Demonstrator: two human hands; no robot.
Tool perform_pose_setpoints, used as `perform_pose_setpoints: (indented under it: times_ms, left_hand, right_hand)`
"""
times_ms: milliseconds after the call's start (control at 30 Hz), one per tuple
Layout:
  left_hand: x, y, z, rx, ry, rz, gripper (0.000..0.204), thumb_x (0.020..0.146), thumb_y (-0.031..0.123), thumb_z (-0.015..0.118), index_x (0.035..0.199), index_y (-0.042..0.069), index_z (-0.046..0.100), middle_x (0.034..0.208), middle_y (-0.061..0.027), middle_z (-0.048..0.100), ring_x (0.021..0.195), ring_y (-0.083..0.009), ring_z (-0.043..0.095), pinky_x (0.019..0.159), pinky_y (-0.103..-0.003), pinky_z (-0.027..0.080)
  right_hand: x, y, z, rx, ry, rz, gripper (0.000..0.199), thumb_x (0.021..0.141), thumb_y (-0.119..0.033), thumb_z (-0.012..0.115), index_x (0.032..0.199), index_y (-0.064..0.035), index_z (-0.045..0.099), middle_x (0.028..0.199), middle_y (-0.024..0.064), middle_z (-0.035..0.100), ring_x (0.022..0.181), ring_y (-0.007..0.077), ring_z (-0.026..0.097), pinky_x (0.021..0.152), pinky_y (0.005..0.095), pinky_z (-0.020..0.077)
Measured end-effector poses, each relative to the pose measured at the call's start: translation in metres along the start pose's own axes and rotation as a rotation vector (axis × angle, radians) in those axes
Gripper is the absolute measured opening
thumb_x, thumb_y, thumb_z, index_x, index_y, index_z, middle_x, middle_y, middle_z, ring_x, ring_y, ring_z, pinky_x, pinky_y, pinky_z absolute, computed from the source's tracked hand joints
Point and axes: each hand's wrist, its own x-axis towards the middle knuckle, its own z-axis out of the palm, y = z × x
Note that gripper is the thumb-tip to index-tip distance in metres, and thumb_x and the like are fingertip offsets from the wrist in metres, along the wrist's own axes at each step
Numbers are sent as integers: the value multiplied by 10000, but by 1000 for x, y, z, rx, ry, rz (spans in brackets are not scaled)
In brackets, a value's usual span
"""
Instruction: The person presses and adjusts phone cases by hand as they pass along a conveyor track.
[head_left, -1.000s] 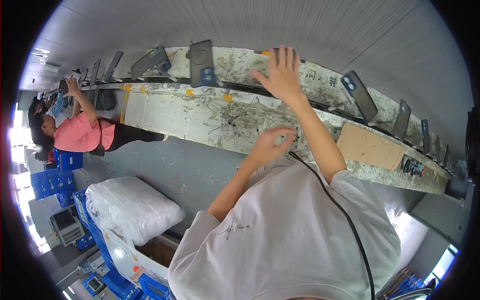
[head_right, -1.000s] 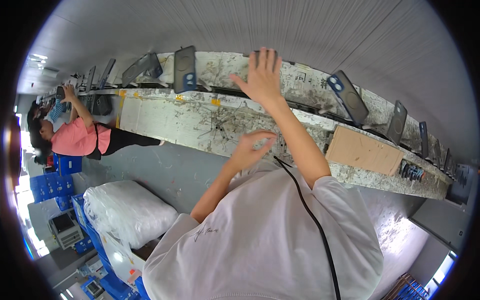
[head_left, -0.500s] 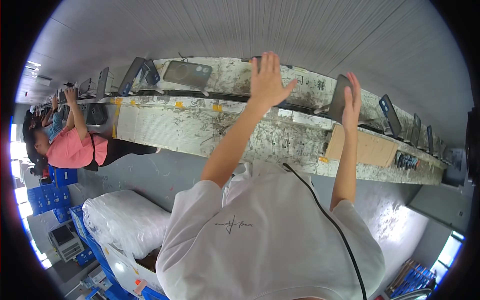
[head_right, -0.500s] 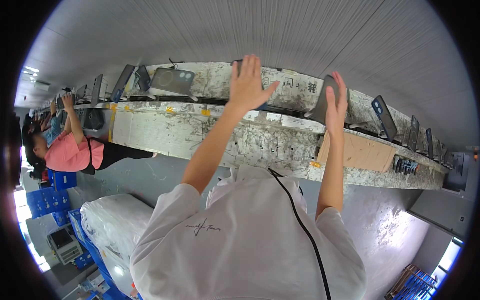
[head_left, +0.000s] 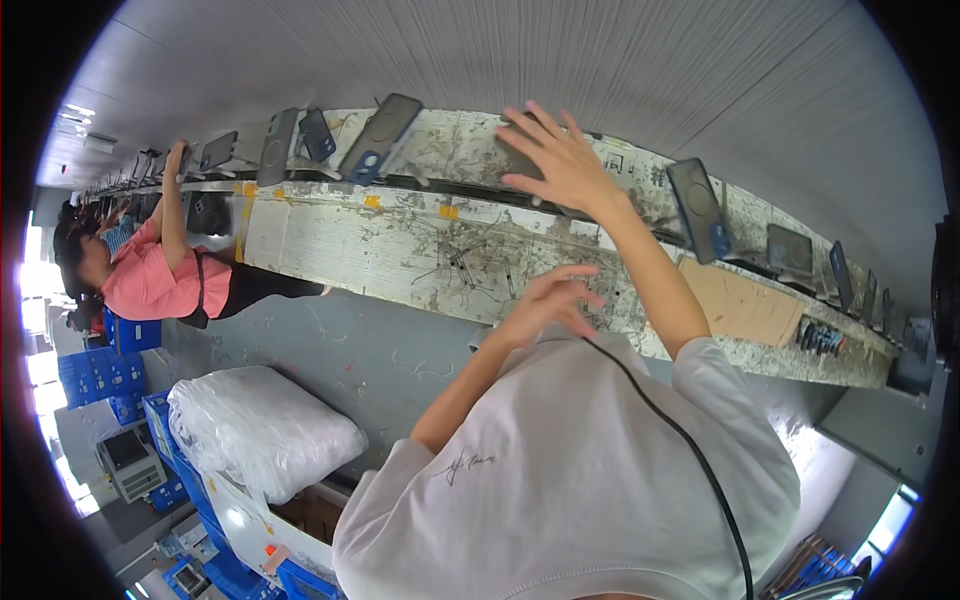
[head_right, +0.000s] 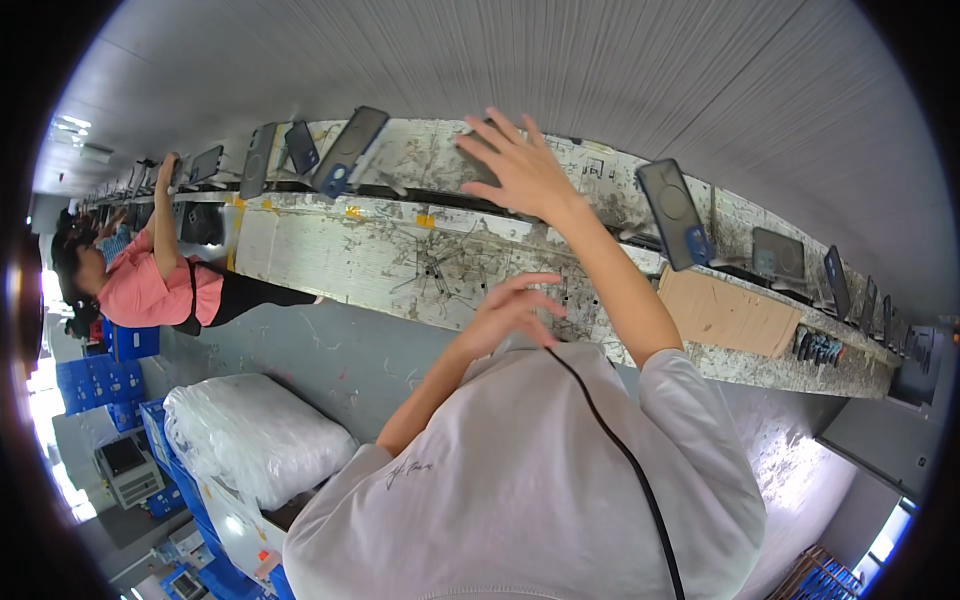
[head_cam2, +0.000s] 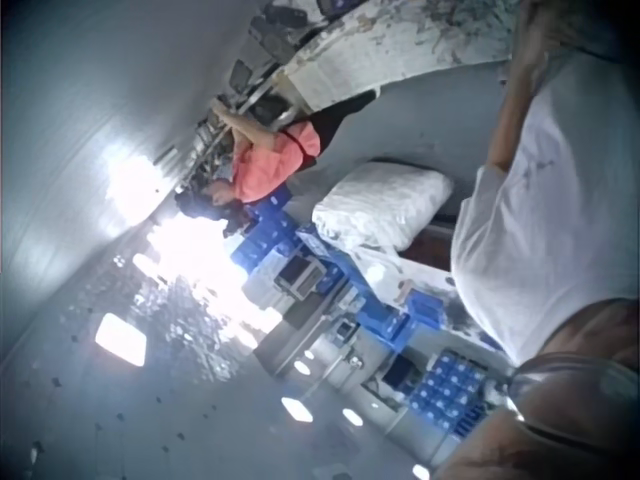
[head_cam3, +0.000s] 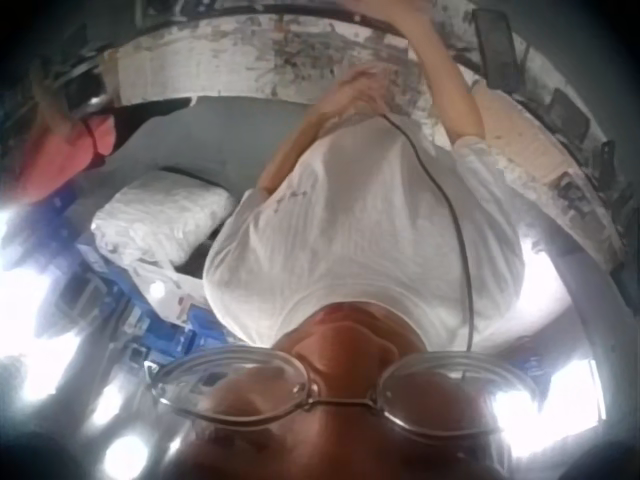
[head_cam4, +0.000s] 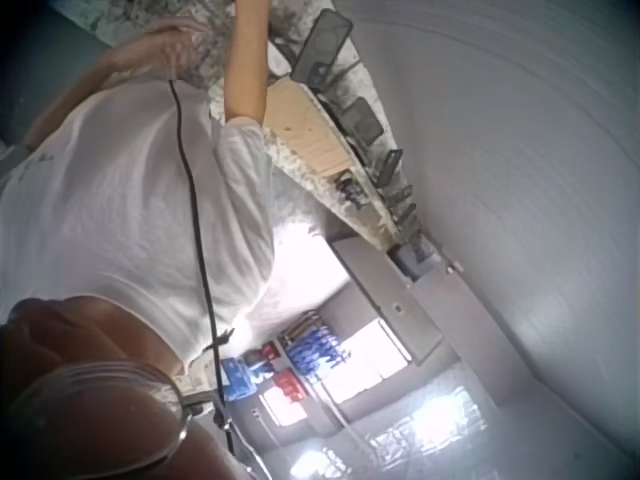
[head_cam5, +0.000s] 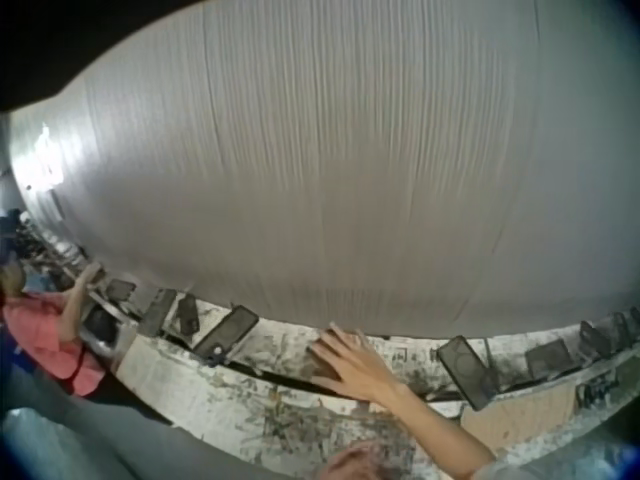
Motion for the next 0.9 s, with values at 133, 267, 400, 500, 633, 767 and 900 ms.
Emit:
perform_pose_setpoints:
  times_ms: [133, 267, 400, 500, 633, 767, 900]
  left_hand:
    - [-21, 42, -41, 506, 551, 646, 345, 1083, 112, 621, 1407, 26, 701, 1157, -136, 805, 1099, -295, 806, 942, -415, 632]
    - [9, 159, -58, 1610, 799, 1053, 418, 1068, 240, 695, 1450, 71, 693, 1388, -142, 746, 1402, -384, 657, 1185, -551, 494]
    - [72, 175, -75, 1873, 557, 899, 555, 1108, 406, 675, 1599, 151, 631, 1684, -140, 584, 1616, -381, 462, 1316, -585, 356]
    - [131, 136, -71, 1914, 371, 805, 669, 1116, 567, 602, 1673, 197, 560, 1779, -96, 480, 1690, -361, 349, 1361, -605, 266]
    - [171, 102, -13, 1891, 372, 716, 711, 1134, 574, 545, 1717, 171, 495, 1820, -117, 404, 1692, -359, 342, 1377, -634, 195]
    - [156, 73, 37, 1782, 363, 854, 711, 1103, 460, 618, 1732, 160, 472, 1819, -177, 387, 1695, -380, 327, 1395, -634, 127]
    - [94, 28, 49, 1402, 253, 904, 649, 1086, 366, 647, 1682, 134, 540, 1796, -202, 416, 1685, -412, 332, 1385, -642, 130]
  right_hand:
    - [-31, 27, -21, -23, -125, 211, 825, 1077, -757, 544, 1736, -267, 461, 1840, 40, 369, 1721, 318, 274, 1354, 669, 286]
    - [-91, 54, -44, -18, -80, 417, 821, 1078, -736, 568, 1747, -274, 452, 1849, 32, 356, 1724, 313, 274, 1363, 664, 261]
    - [-134, 69, -68, -30, 13, 529, 734, 1113, -640, 586, 1736, -265, 483, 1837, 29, 394, 1719, 313, 301, 1367, 640, 239]
    - [-183, 107, -83, 137, 222, 603, 689, 1139, -545, 598, 1719, -185, 508, 1806, 82, 453, 1718, 318, 312, 1364, 589, 260]
    - [-182, 90, -111, 328, 636, 624, 591, 1153, -438, 599, 1615, -71, 611, 1673, 139, 607, 1629, 332, 463, 1326, 529, 329]
    - [-101, 13, -102, 595, 549, 425, 349, 1077, -224, 695, 1363, -33, 751, 1342, 115, 771, 1307, 275, 689, 1152, 434, 492]
    - [-28, -42, -60, 527, 332, 116, 463, 1054, -314, 771, 1446, -73, 716, 1448, 169, 722, 1418, 373, 641, 1207, 520, 477]
